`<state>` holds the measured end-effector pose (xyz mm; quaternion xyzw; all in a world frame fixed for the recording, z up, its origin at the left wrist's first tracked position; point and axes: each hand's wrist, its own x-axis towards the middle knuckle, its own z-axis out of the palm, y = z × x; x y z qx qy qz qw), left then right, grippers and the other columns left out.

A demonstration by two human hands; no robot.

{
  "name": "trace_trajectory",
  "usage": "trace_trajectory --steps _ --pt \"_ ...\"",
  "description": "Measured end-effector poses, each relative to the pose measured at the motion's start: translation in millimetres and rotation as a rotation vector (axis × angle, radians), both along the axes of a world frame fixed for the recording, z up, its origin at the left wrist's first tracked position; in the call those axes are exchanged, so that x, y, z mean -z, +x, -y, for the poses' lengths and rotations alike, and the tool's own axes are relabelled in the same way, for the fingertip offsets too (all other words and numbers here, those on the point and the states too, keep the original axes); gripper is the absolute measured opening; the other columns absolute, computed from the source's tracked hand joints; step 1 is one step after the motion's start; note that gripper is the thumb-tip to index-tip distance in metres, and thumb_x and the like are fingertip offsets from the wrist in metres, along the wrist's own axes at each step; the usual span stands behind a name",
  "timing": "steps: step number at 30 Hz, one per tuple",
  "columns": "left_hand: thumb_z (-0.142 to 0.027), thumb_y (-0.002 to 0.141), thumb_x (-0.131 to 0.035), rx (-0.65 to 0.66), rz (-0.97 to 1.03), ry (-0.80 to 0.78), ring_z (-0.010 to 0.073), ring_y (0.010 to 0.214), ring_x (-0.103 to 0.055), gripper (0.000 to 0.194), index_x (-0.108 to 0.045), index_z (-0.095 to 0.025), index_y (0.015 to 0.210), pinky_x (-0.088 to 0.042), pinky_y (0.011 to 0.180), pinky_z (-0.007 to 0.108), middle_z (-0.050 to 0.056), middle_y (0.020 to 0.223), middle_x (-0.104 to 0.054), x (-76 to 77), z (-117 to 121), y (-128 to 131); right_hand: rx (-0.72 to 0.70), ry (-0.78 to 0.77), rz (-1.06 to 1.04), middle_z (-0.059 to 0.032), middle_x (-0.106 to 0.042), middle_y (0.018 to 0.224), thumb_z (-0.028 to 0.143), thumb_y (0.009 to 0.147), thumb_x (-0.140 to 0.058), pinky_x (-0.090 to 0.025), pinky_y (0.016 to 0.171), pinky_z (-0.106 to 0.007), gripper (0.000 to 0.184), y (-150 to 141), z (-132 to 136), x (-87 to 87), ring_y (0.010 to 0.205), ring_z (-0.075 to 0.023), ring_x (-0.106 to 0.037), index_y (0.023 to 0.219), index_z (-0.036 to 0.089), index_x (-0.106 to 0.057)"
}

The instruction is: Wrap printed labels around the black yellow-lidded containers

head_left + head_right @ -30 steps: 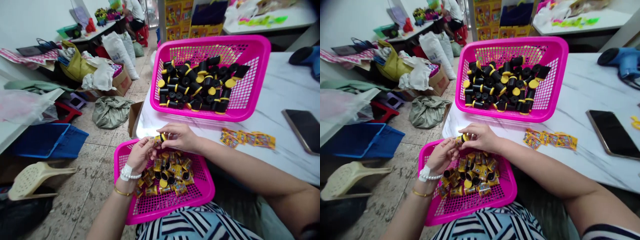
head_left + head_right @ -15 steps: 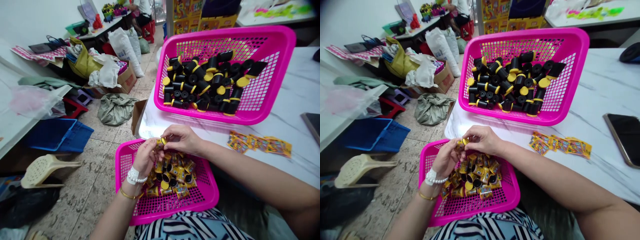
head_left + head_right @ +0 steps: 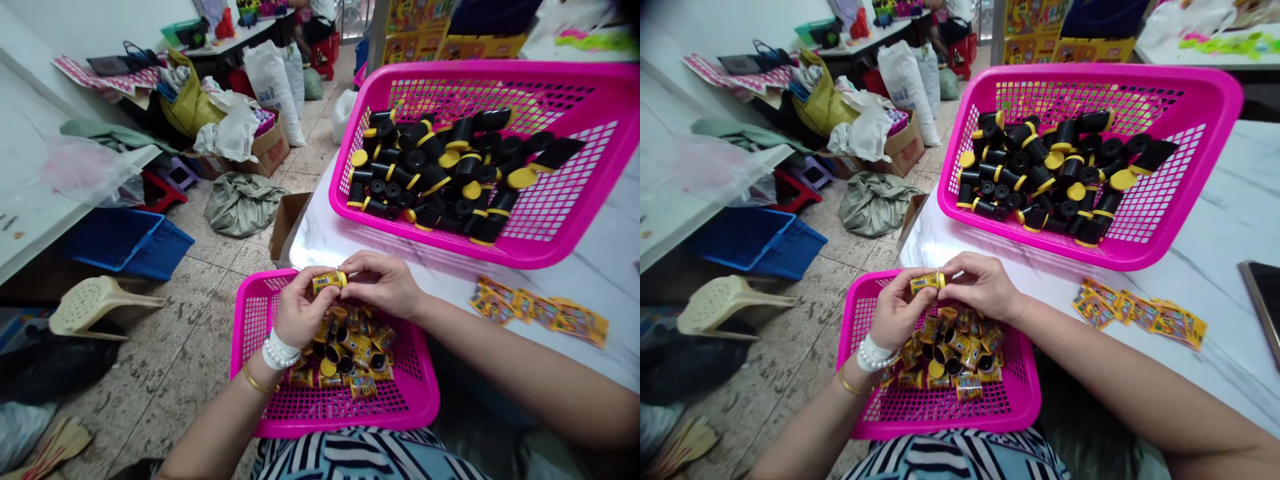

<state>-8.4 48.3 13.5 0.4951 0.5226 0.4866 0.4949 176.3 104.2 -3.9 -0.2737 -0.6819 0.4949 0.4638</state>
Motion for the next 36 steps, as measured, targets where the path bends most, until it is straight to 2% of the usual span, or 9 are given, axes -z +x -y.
trace_trajectory --steps 3,6,9,11,17,24,27,31,36 --pt "-0.024 0.08 -0.075 0.034 -0.089 0.095 0.021 0.093 -0.067 0.025 -0.072 -0.021 0.104 -0.051 0.087 0.032 0.007 0.101 -0.074 -4.6 0.1 -1.0 -0.025 -0.159 -0.084 -0.0045 -0.07 0.087 0.029 0.071 -0.085 -0.062 0.069 -0.031 0.024 -2.1 2.1 0.3 0.078 -0.0157 -0.069 0.088 0.018 -0.073" --pt "-0.026 0.081 -0.074 0.047 -0.142 0.124 0.0204 0.09 -0.067 0.024 -0.071 -0.021 0.105 -0.051 0.085 0.031 0.007 0.1 -0.074 -4.9 -1.0 -3.1 -0.026 -0.161 -0.047 -0.0043 -0.069 0.086 0.031 0.072 -0.085 -0.061 0.068 -0.03 0.025 -2.6 2.4 -2.9 0.076 -0.0149 -0.068 0.088 0.017 -0.072" --pt "-0.036 0.082 -0.074 0.046 -0.087 0.036 0.0148 0.065 -0.062 0.025 -0.068 -0.019 0.1 -0.048 0.062 0.025 0.003 0.078 -0.07 -1.5 -2.8 -4.2 0.003 -0.005 0.041 -0.0044 -0.068 0.087 0.032 0.077 -0.08 -0.06 0.067 -0.029 0.024 -1.2 2.2 -7.3 0.074 -0.014 -0.067 0.091 0.017 -0.069" --pt "-0.045 0.084 -0.071 0.068 0.017 -0.061 0.0091 0.045 -0.049 0.028 -0.065 -0.019 0.092 -0.037 0.045 0.02 -0.002 0.059 -0.061 1.2 -3.8 -4.1 0.009 0.144 0.098 -0.0054 -0.067 0.089 0.031 0.08 -0.078 -0.059 0.067 -0.028 0.022 0.1 2.7 -8.9 0.073 -0.0137 -0.065 0.093 0.017 -0.066" --pt "-0.061 0.081 -0.065 0.106 0.217 -0.377 0.0026 0.027 -0.029 0.045 -0.053 -0.019 0.073 -0.02 0.031 0.017 -0.008 0.044 -0.05 2.2 -6.1 -1.6 0.015 0.551 0.256 -0.0093 -0.065 0.098 0.029 0.09 -0.065 -0.059 0.076 -0.032 0.016 2.0 5.9 -8.8 0.087 -0.0185 -0.066 0.103 0.019 -0.063" --pt "-0.074 0.078 -0.058 0.123 0.333 -0.43 0.0051 0.032 -0.042 0.06 -0.061 -0.016 0.09 -0.027 0.032 0.017 -0.003 0.056 -0.06 -1.5 -10.6 -2.8 0.137 0.558 0.246 -0.0083 -0.064 0.102 0.025 0.088 -0.069 -0.061 0.082 -0.033 0.023 5.8 0.8 -10.2 0.093 -0.0189 -0.067 0.11 0.022 -0.065" --pt "-0.072 0.08 -0.057 0.123 0.349 -0.449 0.0056 0.034 -0.042 0.059 -0.062 -0.014 0.087 -0.03 0.034 0.018 -0.002 0.056 -0.058 0.3 -11.2 -6.3 0.106 0.563 0.253 -0.0084 -0.065 0.103 0.023 0.089 -0.067 -0.061 0.082 -0.034 0.021 6.0 -0.2 -10.3 0.094 -0.0186 -0.067 0.11 0.022 -0.066" --pt "-0.05 0.078 -0.075 0.128 0.307 -0.318 0.007 0.048 -0.049 0.038 -0.065 -0.014 0.086 -0.038 0.046 0.018 -0.002 0.062 -0.058 2.7 -10.2 -5.4 0.071 0.43 0.229 -0.0077 -0.068 0.097 0.027 0.085 -0.073 -0.062 0.079 -0.033 0.02 2.4 2.2 -9.2 0.087 -0.0176 -0.069 0.103 0.02 -0.07" --pt "-0.029 0.079 -0.077 0.057 -0.013 0.048 0.0171 0.085 -0.063 0.025 -0.068 -0.02 0.101 -0.049 0.081 0.029 0.004 0.093 -0.07 -1.4 -10.2 -0.6 0.058 -0.222 0.005 -0.0043 -0.074 0.082 0.034 0.068 -0.087 -0.063 0.067 -0.031 0.033 -1.5 3.5 -7.5 0.071 -0.0157 -0.071 0.092 0.016 -0.073"
